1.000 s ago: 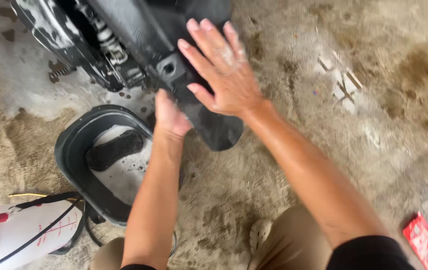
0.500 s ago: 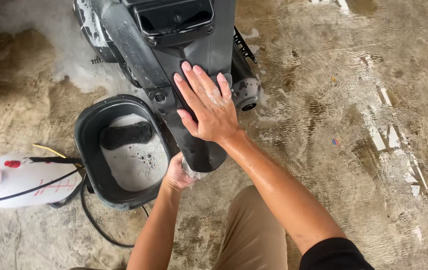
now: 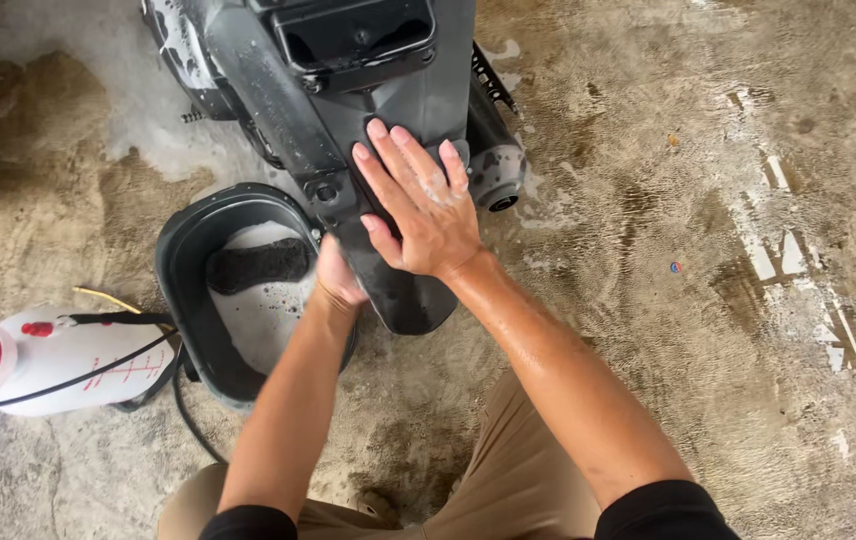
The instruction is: The person washes a red and black motorcycle using a pressure sprayer and a soapy sponge. They spray water on the rear wheel and body, then scrub the rear suspension, tire, and side panels with a sponge soaked in soapy water from a bucket. The person repeatedly dips the sponge and scrubs different areas of the motorcycle's rear section.
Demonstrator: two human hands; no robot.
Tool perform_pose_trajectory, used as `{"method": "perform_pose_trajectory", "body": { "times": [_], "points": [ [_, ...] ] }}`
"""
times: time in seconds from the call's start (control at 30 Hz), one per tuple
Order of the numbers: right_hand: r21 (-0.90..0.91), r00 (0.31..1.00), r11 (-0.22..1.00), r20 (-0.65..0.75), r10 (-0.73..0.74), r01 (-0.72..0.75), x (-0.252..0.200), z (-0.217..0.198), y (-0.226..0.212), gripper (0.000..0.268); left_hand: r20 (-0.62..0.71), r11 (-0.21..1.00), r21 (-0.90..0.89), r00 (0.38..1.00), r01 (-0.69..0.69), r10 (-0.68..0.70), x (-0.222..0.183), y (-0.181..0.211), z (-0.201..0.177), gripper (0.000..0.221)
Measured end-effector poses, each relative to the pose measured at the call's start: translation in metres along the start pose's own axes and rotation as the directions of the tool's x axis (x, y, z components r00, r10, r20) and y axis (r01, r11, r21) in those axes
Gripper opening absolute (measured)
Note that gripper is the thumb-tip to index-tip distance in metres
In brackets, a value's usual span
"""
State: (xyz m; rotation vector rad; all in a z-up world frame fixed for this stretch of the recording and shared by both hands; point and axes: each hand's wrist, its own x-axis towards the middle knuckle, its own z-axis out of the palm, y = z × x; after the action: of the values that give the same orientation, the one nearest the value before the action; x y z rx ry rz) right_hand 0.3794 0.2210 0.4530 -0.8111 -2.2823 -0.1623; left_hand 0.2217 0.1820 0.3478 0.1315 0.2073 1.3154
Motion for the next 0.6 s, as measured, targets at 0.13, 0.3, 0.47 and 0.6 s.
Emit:
{"method": "perform_pose_trajectory", "body": {
  "times": [0.13,0.3,0.47,0.6],
  "points": [
    [-0.031,1.0,1.0,0.003,-0.006,0.006,0.001,0.001,-0.002,0.061,-0.115,0.994,-0.106,0.993,-0.027,0.014,-0.011,-0.052,-0.013,0.054],
    [0.005,1.0,1.0,0.005,-0.007,0.007,0.0,0.003,0.002,0.061,0.028,0.966,-0.196,0.985,0.171,-0.169,-0.026,-0.075,-0.041,0.053],
    [-0.011,1.0,1.0,-0.012,-0.013,0.013,0.0,0.003,0.003,0.06,0.021,0.977,0.069,0.979,-0.203,0.202,0.006,-0.019,-0.029,0.053],
    [-0.018,0.999,1.0,-0.029,-0.023,0.022,-0.002,0.002,0.001,0.059,0.3,0.985,-0.164,0.949,-0.05,0.098,0.045,0.025,-0.041,0.056]
  ]
}}
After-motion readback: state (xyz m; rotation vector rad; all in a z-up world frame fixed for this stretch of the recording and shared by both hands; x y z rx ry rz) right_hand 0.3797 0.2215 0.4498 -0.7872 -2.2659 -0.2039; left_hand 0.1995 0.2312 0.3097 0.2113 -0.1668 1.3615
